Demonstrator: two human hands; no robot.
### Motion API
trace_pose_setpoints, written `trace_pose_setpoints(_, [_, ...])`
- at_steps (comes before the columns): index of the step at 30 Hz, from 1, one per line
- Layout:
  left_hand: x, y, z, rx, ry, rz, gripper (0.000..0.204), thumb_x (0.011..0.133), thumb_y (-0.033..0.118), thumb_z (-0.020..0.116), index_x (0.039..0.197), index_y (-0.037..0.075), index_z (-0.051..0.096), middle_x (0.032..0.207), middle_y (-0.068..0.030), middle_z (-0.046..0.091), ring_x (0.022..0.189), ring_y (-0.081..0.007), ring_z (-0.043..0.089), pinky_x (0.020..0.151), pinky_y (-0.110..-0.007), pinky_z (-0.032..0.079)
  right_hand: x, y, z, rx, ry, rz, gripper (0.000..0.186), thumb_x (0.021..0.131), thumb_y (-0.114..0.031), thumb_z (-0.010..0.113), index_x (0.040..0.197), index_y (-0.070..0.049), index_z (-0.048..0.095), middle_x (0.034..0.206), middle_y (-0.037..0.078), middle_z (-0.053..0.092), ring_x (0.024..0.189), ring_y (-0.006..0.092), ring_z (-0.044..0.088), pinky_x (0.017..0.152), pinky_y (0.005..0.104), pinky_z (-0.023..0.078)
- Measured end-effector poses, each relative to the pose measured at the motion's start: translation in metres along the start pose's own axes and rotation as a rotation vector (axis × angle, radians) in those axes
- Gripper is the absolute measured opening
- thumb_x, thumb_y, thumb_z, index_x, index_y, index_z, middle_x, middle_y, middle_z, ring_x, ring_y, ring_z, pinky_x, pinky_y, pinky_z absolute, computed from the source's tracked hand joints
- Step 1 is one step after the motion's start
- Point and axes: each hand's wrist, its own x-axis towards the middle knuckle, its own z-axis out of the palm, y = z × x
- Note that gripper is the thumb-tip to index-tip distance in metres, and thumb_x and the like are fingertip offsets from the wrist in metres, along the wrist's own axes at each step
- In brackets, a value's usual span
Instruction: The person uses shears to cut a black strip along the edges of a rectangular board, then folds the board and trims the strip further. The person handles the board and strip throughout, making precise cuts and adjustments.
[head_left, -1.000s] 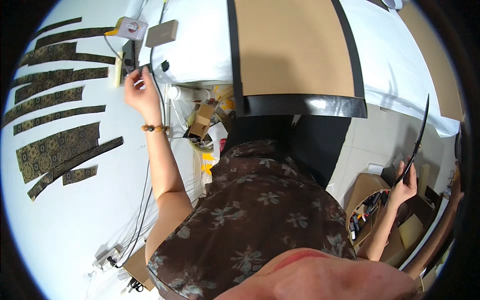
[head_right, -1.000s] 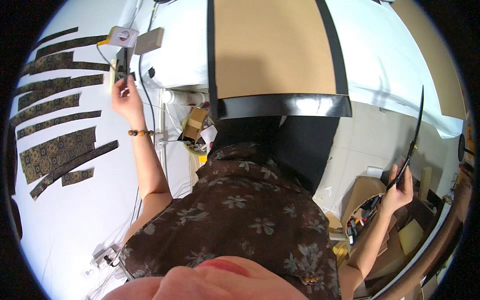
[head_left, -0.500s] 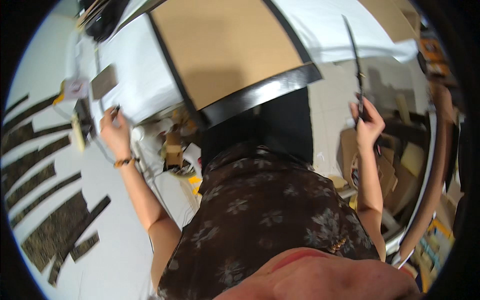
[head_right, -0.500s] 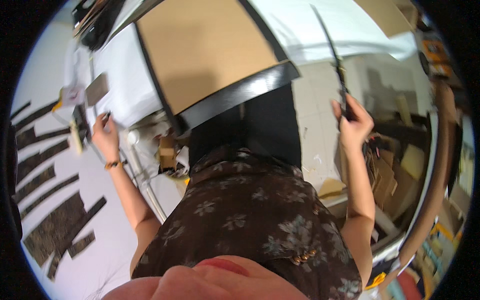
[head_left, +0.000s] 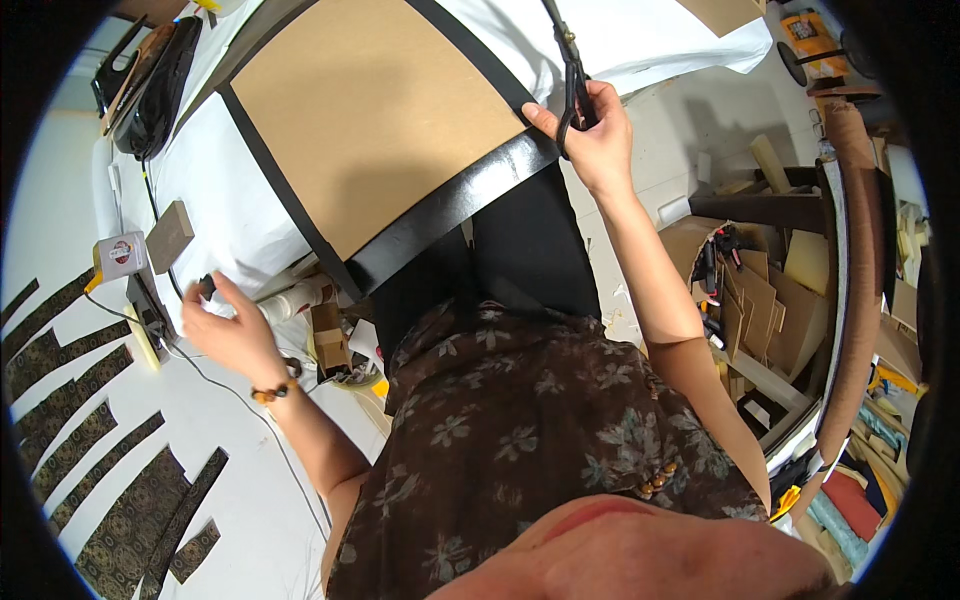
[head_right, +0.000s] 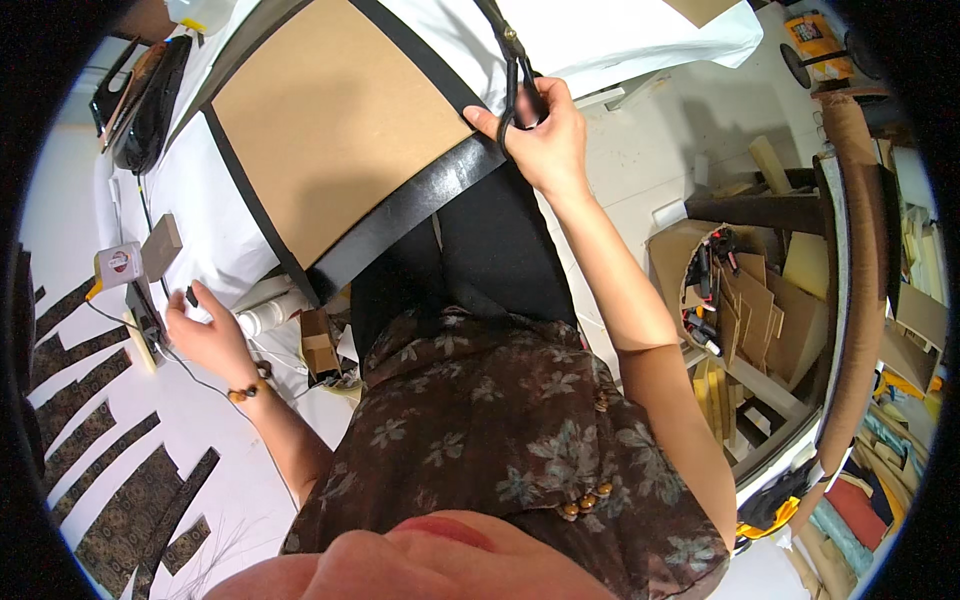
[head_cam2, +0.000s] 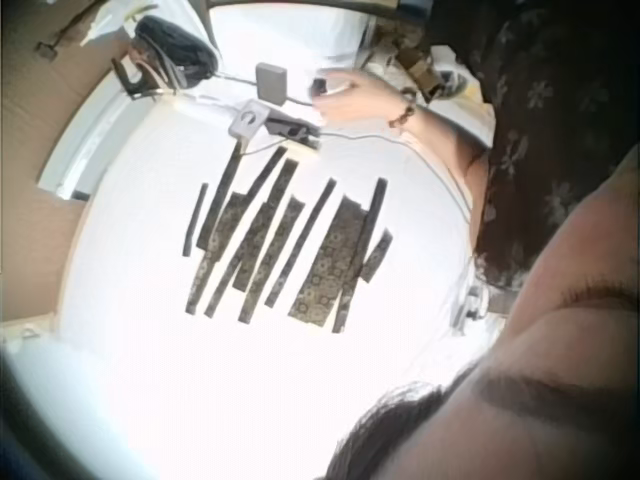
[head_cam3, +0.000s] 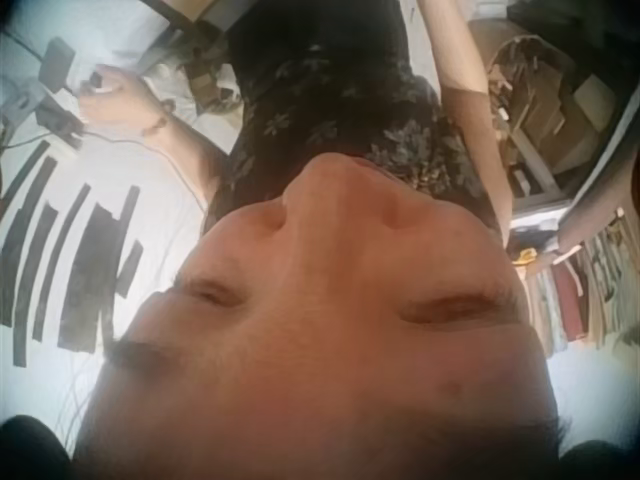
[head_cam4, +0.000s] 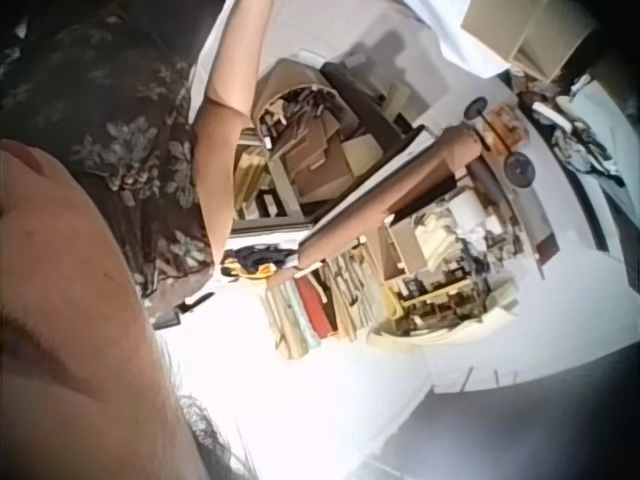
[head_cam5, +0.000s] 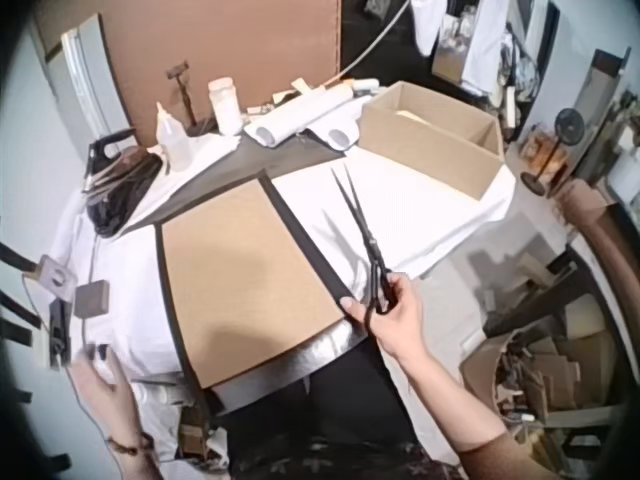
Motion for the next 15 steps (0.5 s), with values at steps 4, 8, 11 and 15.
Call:
trace_pose_setpoints(4, [-0.046,0.014,0.027,-0.997,-0.532,-0.515,0.035,0.1,0.031,0.054,0.11,-0.002,0.063,0.096,-0.0085,0.069,0.088,-0.0176,0.063,0.081,-0.031,0.048,-0.002,0.006,0.007,0.092,-0.038,0.015,0.056,0.063,-0.031,0.092,0.093,-0.002,0.055,0.074,-0.001,0.059,0.069,0.0071,0.054,0.063,0.0216,0.046])
trace_pose_setpoints(8, [-0.066,0.043,0.039,-1.48,-0.724,-0.949,0.038,0.101,0.033,0.051,0.117,0.0,0.062,0.099,-0.0061,0.069,0.09,-0.0147,0.063,0.081,-0.028,0.047,-0.006,0.01,0.016,0.266,-0.03,-0.006,0.034,0.077,-0.009,0.084,0.09,-0.002,0.054,0.075,-0.001,0.062,0.072,0.0043,0.056,0.065,0.0206,0.045])
trace_pose_setpoints(11, [-0.065,0.058,0.039,-1.681,-0.673,-0.998,0.031,0.102,0.023,0.051,0.12,-0.001,0.06,0.108,-0.0053,0.067,0.099,-0.0133,0.062,0.087,-0.026,0.046,-0.006,0.012,0.01,0.231,0.015,-0.016,0.035,0.078,-0.013,0.085,0.092,-0.004,0.054,0.083,0.005,0.069,0.076,0.0089,0.062,0.071,0.0227,0.049])
trace_pose_setpoints(15, [-0.06,0.068,0.023,-1.725,-0.669,-0.948,0.033,0.102,0.02,0.049,0.126,-0.001,0.057,0.113,-0.0043,0.066,0.102,-0.0116,0.06,0.09,-0.028,0.045,-0.007,0.017,-0.006,0.071,0.086,-0.182,0.033,0.08,-0.013,0.083,0.098,-0.002,0.056,0.083,0.002,0.068,0.075,0.006,0.059,0.07,0.0209,0.047])
